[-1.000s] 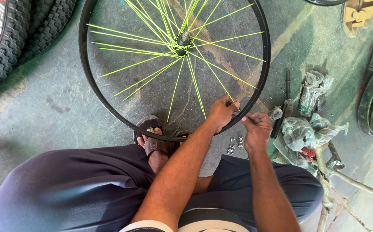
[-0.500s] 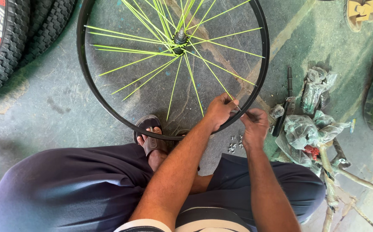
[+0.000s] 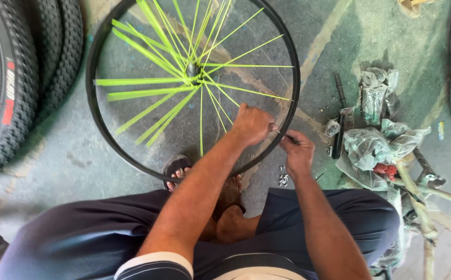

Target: The person inserts spokes into a bicycle hub and rim, then threads small metal nipples onto the end of each spoke by hand.

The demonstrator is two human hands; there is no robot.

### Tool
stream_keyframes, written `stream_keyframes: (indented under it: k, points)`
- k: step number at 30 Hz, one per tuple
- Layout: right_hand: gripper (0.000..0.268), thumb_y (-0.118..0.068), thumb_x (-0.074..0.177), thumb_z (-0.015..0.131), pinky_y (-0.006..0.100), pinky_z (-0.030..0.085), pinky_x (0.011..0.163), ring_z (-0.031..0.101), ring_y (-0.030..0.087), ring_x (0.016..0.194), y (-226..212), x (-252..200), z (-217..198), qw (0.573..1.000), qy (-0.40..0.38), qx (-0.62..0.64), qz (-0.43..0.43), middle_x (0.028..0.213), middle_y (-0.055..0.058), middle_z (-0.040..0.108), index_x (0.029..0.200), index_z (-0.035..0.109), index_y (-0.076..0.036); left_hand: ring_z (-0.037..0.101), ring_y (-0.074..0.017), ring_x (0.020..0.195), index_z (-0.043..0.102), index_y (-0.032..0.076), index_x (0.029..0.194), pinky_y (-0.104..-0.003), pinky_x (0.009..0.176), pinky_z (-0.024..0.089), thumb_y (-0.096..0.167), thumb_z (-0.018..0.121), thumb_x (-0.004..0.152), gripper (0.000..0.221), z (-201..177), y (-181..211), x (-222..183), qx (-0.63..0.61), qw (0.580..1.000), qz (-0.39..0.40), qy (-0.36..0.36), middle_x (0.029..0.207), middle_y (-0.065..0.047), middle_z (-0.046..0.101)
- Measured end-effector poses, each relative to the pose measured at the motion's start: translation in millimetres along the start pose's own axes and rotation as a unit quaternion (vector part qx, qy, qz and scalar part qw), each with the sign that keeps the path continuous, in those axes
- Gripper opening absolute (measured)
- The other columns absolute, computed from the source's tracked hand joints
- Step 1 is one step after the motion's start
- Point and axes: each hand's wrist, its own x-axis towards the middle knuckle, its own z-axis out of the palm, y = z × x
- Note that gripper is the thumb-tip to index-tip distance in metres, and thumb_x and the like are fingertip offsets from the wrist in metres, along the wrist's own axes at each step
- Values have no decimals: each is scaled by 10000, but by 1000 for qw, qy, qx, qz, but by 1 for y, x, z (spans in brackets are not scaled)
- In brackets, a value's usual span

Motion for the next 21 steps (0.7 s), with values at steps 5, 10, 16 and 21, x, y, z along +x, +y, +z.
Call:
stream_keyframes:
  k: [5, 10, 16, 21]
  points:
    - [209, 93, 885, 721, 291, 611, 851, 714, 147, 912, -12, -5, 8, 998, -8, -57, -22, 1016, 65, 750, 1071, 756, 4, 665, -264, 1046, 763, 238, 1030, -516, 949, 314, 446, 699, 864, 274, 1, -2, 8, -88, 996, 19, -11, 983, -30, 745]
    - [204, 102, 906, 728, 296, 605, 864, 711, 154, 922, -14, -9, 11, 995, -7, -81, -52, 1028, 91, 746, 1089, 762, 18, 637, -274, 1109, 764, 263, 998, -515, 938, 328, 383, 707, 810, 230, 1, 0, 8, -66, 997, 26, -10, 1049, -20, 748]
    - [233, 66, 902, 713, 316, 598, 858, 725, 175, 915, 1, -2, -4, 980, 8, -193, -54, 1017, 113, 751, 1132, 723, 34, 597, -332, 1188, 752, 256, 1037, -587, 962, 340, 441, 630, 805, 321, 15, -5, 18, -38, 999, 31, -18, 1129, -35, 735]
    - [231, 81, 914, 721, 315, 575, 834, 689, 178, 888, 16, 1, -11, 985, 9, -156, -70, 999, 121, 721, 1145, 723, 68, 595, -335, 1226, 800, 304, 1070, -592, 983, 358, 482, 569, 886, 345, 23, -1, 24, 23, 998, 15, -53, 1168, -32, 754]
